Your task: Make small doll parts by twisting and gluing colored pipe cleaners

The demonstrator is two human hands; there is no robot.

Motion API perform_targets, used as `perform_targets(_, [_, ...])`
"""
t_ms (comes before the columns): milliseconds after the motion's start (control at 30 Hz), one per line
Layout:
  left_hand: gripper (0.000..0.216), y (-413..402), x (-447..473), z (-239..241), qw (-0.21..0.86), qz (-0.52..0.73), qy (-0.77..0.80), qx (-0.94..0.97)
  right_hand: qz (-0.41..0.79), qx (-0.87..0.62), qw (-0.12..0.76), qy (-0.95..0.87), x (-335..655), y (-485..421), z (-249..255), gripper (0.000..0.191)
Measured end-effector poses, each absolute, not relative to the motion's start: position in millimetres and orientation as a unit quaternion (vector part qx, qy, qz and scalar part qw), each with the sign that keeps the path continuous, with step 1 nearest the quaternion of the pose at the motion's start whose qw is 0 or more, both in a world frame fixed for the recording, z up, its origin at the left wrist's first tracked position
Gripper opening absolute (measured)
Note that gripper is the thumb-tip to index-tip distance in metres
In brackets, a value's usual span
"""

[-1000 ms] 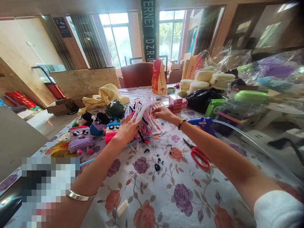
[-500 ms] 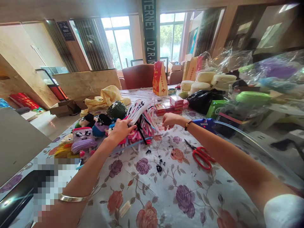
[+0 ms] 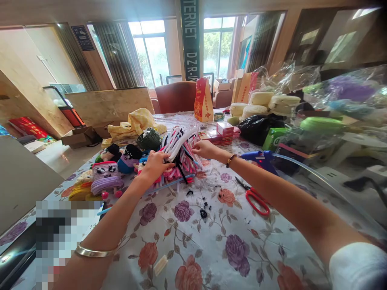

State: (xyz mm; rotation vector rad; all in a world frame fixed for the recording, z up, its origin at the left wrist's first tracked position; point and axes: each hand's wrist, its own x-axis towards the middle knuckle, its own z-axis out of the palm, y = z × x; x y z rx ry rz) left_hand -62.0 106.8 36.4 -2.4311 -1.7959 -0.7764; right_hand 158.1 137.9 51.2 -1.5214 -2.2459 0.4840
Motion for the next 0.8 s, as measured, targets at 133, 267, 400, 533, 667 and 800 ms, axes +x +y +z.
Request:
perform_targets(133, [0.017, 103.8, -64.0, 36.3, 0.013, -0.267, -0.561, -0.784, 0.232, -0.491, 0.269, -0.796, 131.8, 143.5, 40.0, 0.024])
perform_targets(267, [0.006, 98.5, -62.2, 37.6, 0.030, -0.271, -0.536, -0.799, 0.304, -0.488, 0.310, -0.757, 111.2, 151.8, 26.6, 0.024])
perform_targets(400, [0.005, 92.1, -59.1, 38.8, 0.068, -0.268, -0.521, -0.808, 0.376, -0.494, 0.366, -0.693, 92.1, 162.2, 16.6, 0.025])
perform_targets(533, [0.008, 82.9, -57.6, 40.6, 0.063, -0.281, -0.482, -0.828, 0.402, -0.504, 0.429, -0.633, 78.0, 170.0, 14.2, 0.015])
perform_targets(667, [0.014, 68.0, -57.3, 46.2, 0.020, -0.308, -0.466, -0.830, 0.422, -0.501, 0.473, -0.589, 74.9, 171.9, 16.4, 0.012])
perform_targets(800, [0.014, 50.9, -56.5, 50.3, -0.037, -0.339, -0.512, -0.788, 0.451, -0.498, 0.483, -0.562, 77.6, 171.8, 22.5, 0.012])
